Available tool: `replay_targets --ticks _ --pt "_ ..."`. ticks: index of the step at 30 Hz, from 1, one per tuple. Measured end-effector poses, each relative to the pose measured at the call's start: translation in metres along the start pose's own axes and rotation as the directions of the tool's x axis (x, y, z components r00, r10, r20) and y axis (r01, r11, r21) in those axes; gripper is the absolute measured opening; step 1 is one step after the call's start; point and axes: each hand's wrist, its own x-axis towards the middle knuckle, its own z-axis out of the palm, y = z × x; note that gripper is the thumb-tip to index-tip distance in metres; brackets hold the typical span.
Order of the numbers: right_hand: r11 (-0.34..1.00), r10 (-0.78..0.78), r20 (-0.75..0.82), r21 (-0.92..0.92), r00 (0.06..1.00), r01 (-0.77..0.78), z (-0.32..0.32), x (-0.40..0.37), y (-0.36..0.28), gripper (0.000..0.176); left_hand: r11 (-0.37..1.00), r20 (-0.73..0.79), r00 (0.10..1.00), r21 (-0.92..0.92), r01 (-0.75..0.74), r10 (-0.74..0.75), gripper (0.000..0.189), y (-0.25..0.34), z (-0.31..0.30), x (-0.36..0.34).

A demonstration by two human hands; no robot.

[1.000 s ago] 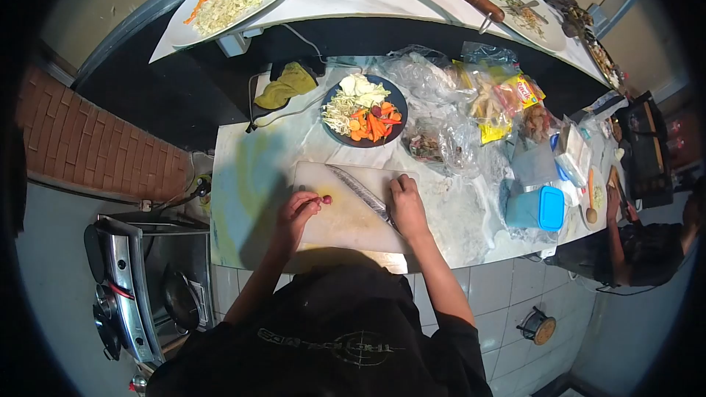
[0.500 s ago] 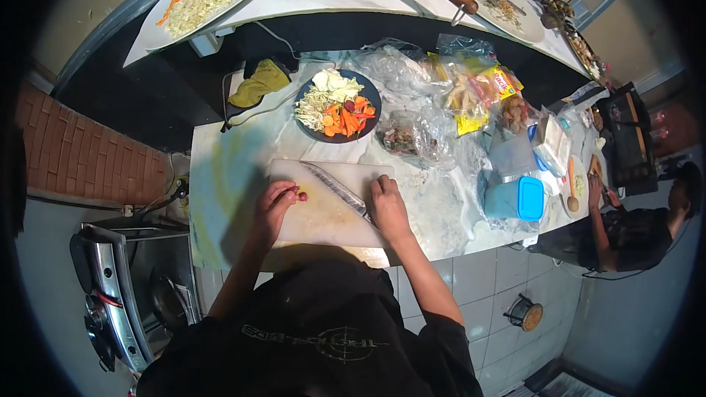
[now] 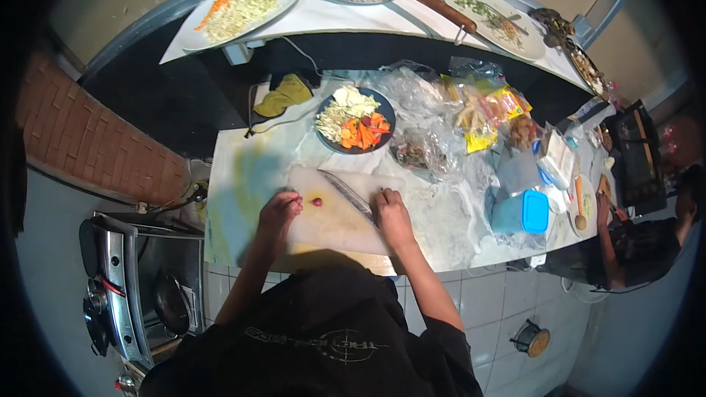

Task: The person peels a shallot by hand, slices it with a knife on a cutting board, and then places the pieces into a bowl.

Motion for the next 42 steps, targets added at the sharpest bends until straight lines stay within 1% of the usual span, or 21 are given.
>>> replay_targets --ticks 2,3,5,7,9,13,15,16,18,19,21,24,28,30,32,33,35,38,40,41,42 --pt "1.000 0.009 -0.029 0.019 1.000 -0.009 0.001 -0.001 -0.001 0.017 0.996 -0.010 0.999 -0.076 0.044 -0.045 0.022 0.003 -0.002 -0.008" --pt "1.000 0.003 -0.019 0.029 1.000 -0.003 0.001 -0.001 0.000 0.017 0.996 -0.025 0.999 -0.072 0.046 -0.047 0.022 0.005 -0.004 -0.013" --pt "0.985 0.046 -0.036 0.167 0.998 -0.040 -0.006 0.001 0.004 0.014 0.997 -0.028 1.000 -0.073 0.011 -0.013 0.020 0.005 -0.006 -0.023" --pt "0.950 0.110 -0.083 0.302 0.990 -0.080 -0.013 0.003 0.009 0.013 0.994 -0.051 0.998 -0.107 0.035 -0.041 0.019 0.003 -0.010 -0.032" --pt "0.923 0.169 -0.078 0.363 0.983 -0.130 -0.021 0.004 0.009 0.015 0.986 -0.077 0.993 -0.146 0.075 -0.087 0.023 -0.003 -0.015 -0.036" --pt "0.925 0.164 -0.085 0.360 0.983 -0.123 -0.018 0.011 0.007 0.015 0.981 -0.076 0.987 -0.147 0.128 -0.140 0.024 -0.003 -0.010 -0.043" --pt "0.980 0.056 -0.111 0.197 0.992 -0.034 -0.008 0.016 0.008 0.016 0.984 -0.068 0.989 -0.134 0.119 -0.129 0.024 0.005 -0.005 -0.044" --pt "0.980 0.053 -0.111 0.197 0.992 -0.031 -0.001 0.018 0.010 0.016 0.984 -0.069 0.989 -0.135 0.117 -0.127 0.024 0.004 -0.007 -0.043" --pt "0.994 0.075 -0.096 0.090 0.993 -0.067 0.007 0.022 0.013 0.017 0.985 -0.036 0.997 -0.160 0.058 -0.064 0.024 0.000 -0.010 -0.040" --pt "0.994 0.072 -0.094 0.087 0.993 -0.064 0.008 0.021 0.012 0.017 0.985 -0.038 0.997 -0.164 0.056 -0.063 0.024 0.000 -0.011 -0.041" --pt "0.998 0.060 -0.062 -0.009 0.996 -0.061 0.006 0.020 0.009 0.026 0.981 -0.072 0.995 -0.184 0.060 -0.074 0.023 0.004 -0.011 -0.041" --pt "0.993 0.079 -0.046 -0.081 0.996 -0.082 0.001 0.020 -0.001 0.026 0.985 -0.075 0.994 -0.157 0.073 -0.086 0.023 0.004 -0.018 -0.045" --pt "0.991 0.117 -0.046 -0.062 0.992 -0.120 -0.018 0.017 -0.009 0.023 0.977 -0.087 0.992 -0.200 0.073 -0.092 0.023 -0.004 -0.026 -0.043" --pt "0.983 0.140 -0.110 0.134 0.984 -0.125 -0.046 0.016 -0.017 0.023 0.981 -0.073 0.994 -0.182 0.068 -0.083 0.024 -0.008 -0.030 -0.040" --pt "0.969 0.150 -0.293 0.234 0.944 -0.081 -0.077 0.020 -0.009 0.022 0.978 -0.056 0.996 -0.200 0.063 -0.076 0.024 -0.009 -0.029 -0.036" --pt "0.986 0.133 -0.381 0.148 0.915 -0.081 -0.095 0.025 -0.003 0.020 0.975 -0.038 0.997 -0.214 0.060 -0.070 0.025 -0.009 -0.028 -0.033" --pt "0.989 0.143 -0.502 0.110 0.853 -0.101 -0.126 0.038 0.006 0.012 0.981 -0.016 0.997 -0.179 0.070 -0.074 0.025 -0.005 -0.024 -0.028" --pt "0.981 0.194 -0.537 0.107 0.821 -0.162 -0.130 0.053 0.046 0.015 0.987 0.001 0.996 -0.138 0.083 -0.084 0.024 0.006 -0.013 -0.020" --pt "0.940 0.300 -0.416 0.282 0.858 -0.192 -0.118 0.060 0.073 0.021 0.987 -0.009 0.996 -0.132 0.088 -0.090 0.024 0.013 -0.007 -0.014" --pt "0.942 0.292 -0.416 0.282 0.861 -0.184 -0.118 0.060 0.079 0.021 0.985 0.019 0.998 -0.157 0.067 -0.065 0.024 0.016 -0.005 -0.010" --pt "0.954 0.279 -0.436 0.225 0.855 -0.196 -0.120 0.057 0.077 0.024 0.982 0.040 0.998 -0.182 0.047 -0.040 0.024 0.019 -0.005 -0.007"
